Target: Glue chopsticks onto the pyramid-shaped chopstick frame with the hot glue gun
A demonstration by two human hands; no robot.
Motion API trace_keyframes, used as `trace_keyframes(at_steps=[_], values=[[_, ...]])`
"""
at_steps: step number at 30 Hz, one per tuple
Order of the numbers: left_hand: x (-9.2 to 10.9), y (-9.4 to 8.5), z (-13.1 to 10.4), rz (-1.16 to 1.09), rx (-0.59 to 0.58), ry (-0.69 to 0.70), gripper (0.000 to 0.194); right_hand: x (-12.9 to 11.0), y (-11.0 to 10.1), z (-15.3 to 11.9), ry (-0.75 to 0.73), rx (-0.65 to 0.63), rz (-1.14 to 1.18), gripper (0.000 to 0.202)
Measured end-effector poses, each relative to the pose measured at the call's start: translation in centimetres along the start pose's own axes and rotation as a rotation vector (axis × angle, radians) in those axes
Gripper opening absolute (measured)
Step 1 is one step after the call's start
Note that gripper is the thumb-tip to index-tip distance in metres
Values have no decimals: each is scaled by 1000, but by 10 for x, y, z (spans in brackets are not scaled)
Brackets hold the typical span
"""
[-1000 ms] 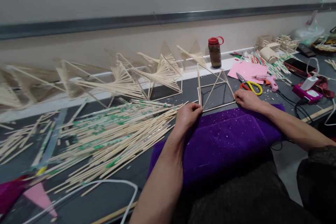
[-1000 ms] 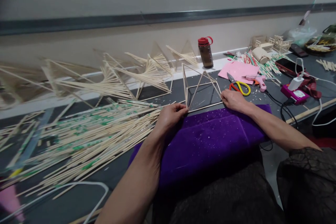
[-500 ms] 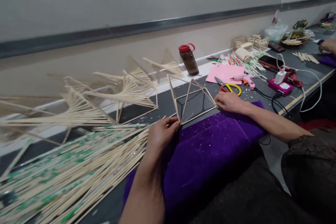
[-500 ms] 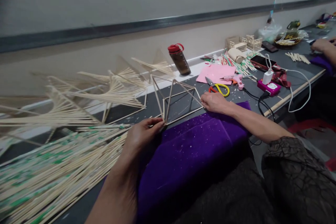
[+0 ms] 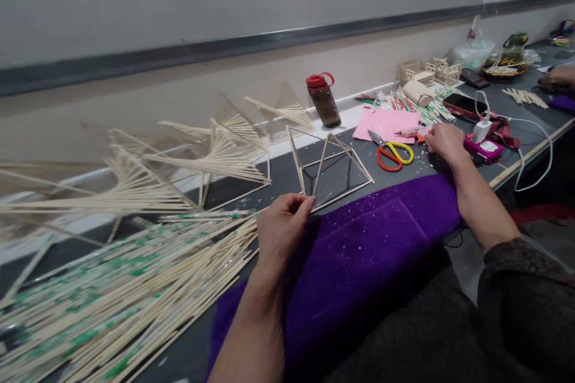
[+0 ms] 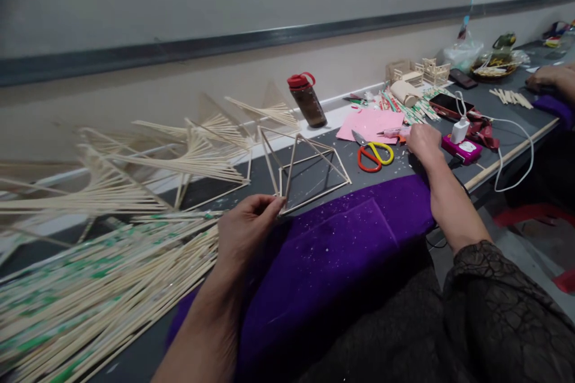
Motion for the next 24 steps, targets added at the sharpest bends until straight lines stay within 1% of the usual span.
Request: trace_keyframes(at_steps=[2,3,6,8,10,14,17,20,23,24], values=[[4,6,-1,15,-28,23,31,14,14,7,55,-119,-72,33],[6,8,-1,22,-41,32,31,15,19,9,55,-158,-86,35],[10,14,-2,30,-84,58,30,7,29,11,8,-208,-93,43],[13,16,-3,23,-100,74,31,2,31,11,6,-201,-87,46],[14,17,-3,20,-108,85,31,3,30,12,52,-159,-52,48],[13,20,-4,28,-123,94,30,15,25,14,155,-53,87,56],[11,22,-4,37,-132,97,29,21,15,14,189,50,197,47],[11,22,-4,40,-134,92,28,14,-5,7,138,191,334,36],[10,22,-4,45,-139,80,28,7,-31,-8,88,374,482,33],[9,22,-4,45,-141,76,27,6,-36,-12,76,406,546,33]])
Point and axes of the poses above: each hand's wrist, its own z-axis towards the middle knuckle, its own y-axis out of the palm, x = y × z, the point moved 9 cm from there along z, towards the middle knuckle, and after that the axes turned 12 degrees about -z, right-handed, at the moved point
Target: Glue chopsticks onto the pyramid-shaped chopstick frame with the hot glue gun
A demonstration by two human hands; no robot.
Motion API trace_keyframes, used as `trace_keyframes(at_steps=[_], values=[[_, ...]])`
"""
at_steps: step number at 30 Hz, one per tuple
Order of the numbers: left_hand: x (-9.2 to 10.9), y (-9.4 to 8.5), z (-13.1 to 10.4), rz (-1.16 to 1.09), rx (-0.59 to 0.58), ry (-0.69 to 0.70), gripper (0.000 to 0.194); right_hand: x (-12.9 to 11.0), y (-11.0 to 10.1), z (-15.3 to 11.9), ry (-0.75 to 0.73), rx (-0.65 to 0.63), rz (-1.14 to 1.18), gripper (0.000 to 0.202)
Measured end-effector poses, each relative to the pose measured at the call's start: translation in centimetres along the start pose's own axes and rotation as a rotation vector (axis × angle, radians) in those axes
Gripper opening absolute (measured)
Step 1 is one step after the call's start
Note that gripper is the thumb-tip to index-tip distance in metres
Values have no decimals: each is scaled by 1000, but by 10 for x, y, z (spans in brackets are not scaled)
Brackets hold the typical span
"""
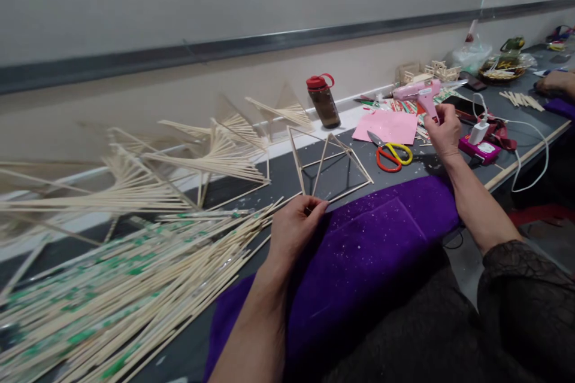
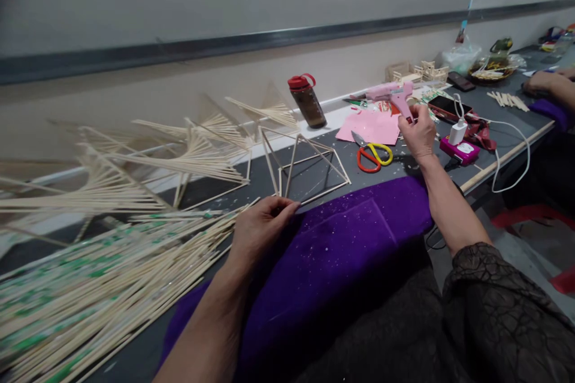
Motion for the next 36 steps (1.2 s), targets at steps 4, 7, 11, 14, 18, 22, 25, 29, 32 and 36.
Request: trace_keyframes(at_steps=[4,7,11,14,18,22,25,29,32,36], values=[[-2,4,-1,-23,-18,-17,28,-9,9,-11,36,-177,388,20],[-2,8,-2,-43,-26,-29,27,-16,17,-28,28,-350,679,14],[10,10,-4,-45,16,12,25,-26,21,-63,-11,-600,906,21],[19,15,-4,-38,9,35,22,-29,30,-90,4,-815,895,24],[33,28,4,-31,-41,68,18,-38,35,-107,-23,-957,884,22],[53,46,19,9,-111,141,18,-42,35,-111,-43,-1008,868,19],[57,61,28,84,-158,135,19,-40,33,-116,-41,-1030,860,18],[53,73,35,135,-179,104,20,-37,30,-122,-39,-1062,846,21],[51,76,38,167,-182,89,20,-34,28,-126,-21,-1063,832,22],[53,78,37,246,-216,78,22,-28,27,-130,-25,-1062,774,16]])
Point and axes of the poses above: each hand's wrist, its own z-axis towards the middle knuckle, its own y-axis out of the palm, x = y × z, the point moved 9 cm from there along z, towards the middle knuckle, and after that the axes turned 12 degrees about -z, right-handed, at the moved point
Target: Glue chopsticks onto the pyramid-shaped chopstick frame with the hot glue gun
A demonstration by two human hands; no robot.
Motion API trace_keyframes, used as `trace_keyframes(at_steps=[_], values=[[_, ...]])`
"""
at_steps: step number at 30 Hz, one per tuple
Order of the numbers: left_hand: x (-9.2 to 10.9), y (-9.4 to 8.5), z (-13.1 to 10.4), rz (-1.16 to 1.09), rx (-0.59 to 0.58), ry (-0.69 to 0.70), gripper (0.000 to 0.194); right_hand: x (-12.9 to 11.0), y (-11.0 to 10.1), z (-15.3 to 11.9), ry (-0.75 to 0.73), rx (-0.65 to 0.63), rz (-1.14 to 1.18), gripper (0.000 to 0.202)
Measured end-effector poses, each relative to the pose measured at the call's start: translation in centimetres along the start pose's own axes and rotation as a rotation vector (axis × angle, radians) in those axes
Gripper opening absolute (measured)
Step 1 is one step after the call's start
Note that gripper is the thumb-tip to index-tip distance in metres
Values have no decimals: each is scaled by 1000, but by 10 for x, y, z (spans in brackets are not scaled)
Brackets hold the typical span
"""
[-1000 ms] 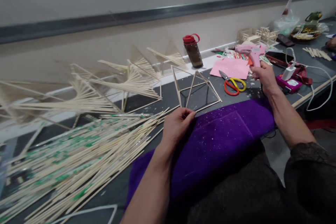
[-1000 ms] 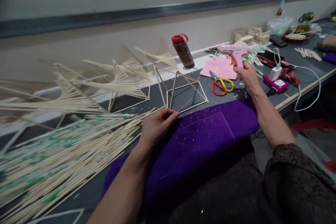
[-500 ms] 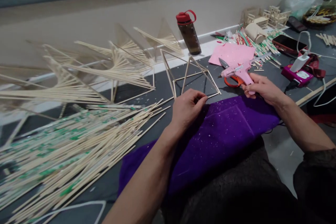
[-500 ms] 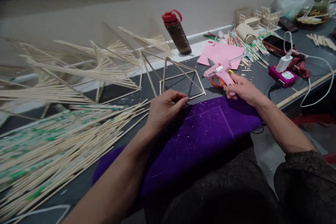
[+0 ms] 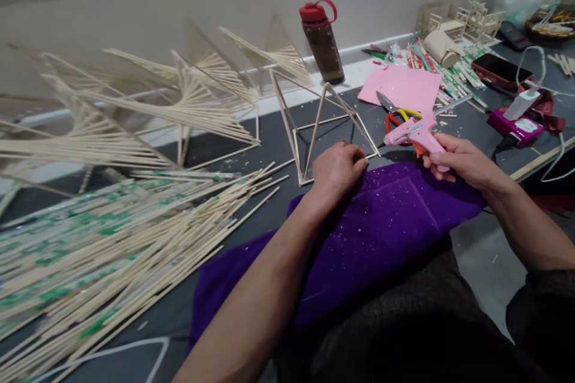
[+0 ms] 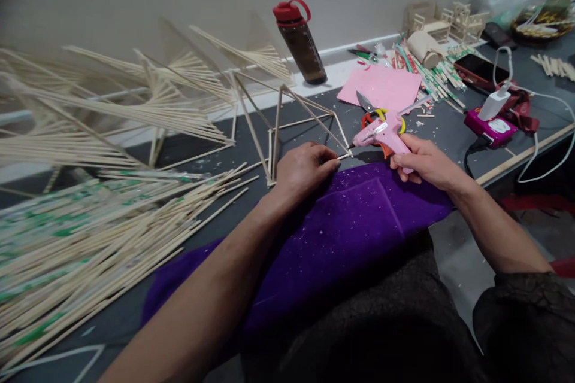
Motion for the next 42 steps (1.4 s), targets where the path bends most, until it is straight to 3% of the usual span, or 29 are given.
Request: trace_keyframes(at_steps=[7,16,42], values=[[4,0,-3,99,-54,16,28,7,-2,-3,35,15,-71,14],[3,0,-4,110,-54,21,27,3,5,-5,-18,-68,-91,17],[5,-1,-7,109,-84,28,28,6,1,-2,-24,-6,-172,17]])
Point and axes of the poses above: each hand's wrist, its own z-axis towards the middle knuckle, its own y-axis out of the palm, x = y × z, the point moved 9 cm from there along z, towards the middle knuckle, and after that the axes turned 12 degrees about -z, right-handed, at the moved point
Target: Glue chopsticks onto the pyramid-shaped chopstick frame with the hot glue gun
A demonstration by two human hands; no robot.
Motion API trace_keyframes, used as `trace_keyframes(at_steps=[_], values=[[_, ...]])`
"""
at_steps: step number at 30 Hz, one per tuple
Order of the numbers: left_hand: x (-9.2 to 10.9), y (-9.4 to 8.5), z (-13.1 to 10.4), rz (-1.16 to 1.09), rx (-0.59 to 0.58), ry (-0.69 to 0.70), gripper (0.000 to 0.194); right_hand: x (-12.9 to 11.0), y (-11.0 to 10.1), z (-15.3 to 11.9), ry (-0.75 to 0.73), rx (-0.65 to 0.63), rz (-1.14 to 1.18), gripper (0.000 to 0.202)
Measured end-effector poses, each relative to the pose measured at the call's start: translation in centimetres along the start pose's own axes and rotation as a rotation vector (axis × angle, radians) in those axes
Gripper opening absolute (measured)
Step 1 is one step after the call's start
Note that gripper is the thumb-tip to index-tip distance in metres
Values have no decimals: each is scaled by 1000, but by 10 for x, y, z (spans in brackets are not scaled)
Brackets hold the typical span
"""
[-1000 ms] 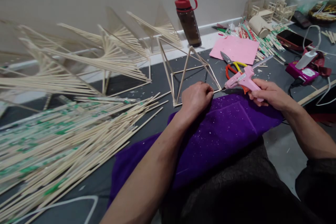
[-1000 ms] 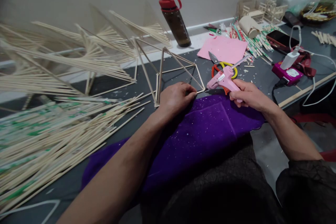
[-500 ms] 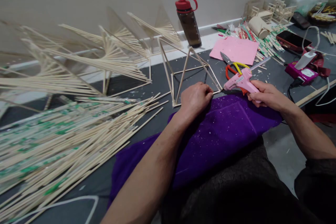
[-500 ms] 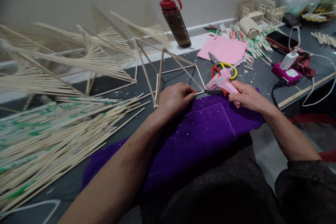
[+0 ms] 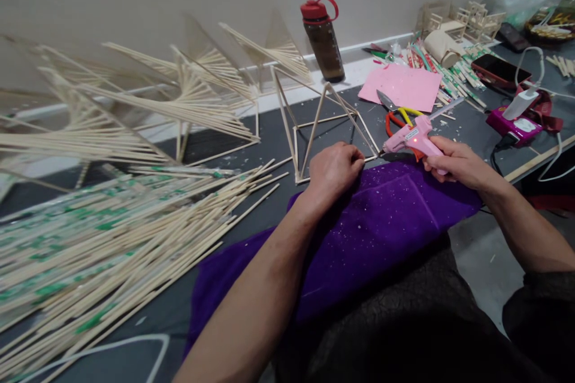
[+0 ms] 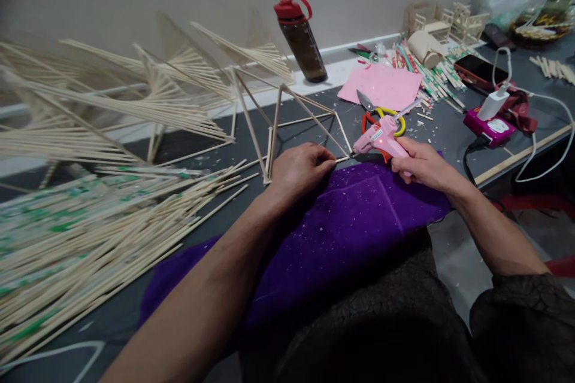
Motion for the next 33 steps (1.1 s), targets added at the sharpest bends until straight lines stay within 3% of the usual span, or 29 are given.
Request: trace_keyframes(at_steps=[9,20,33], values=[[1,0,-1,6,6,0,27,3,-2,1,68,35,5,17],[0,0,-1,7,14,4,28,-5,0,2,-18,34,38,13],[-3,0,0,-9,32,4,27,-7,-9,2,22,89,160,21]])
Point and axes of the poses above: each hand's wrist, its own z-axis towards the middle knuckle, its own y-axis out of the palm, x = y × z, the point moved 9 cm from there along z, towards the middle knuckle, and after that the axes turned 12 degrees about -z, right-handed, at the moved point
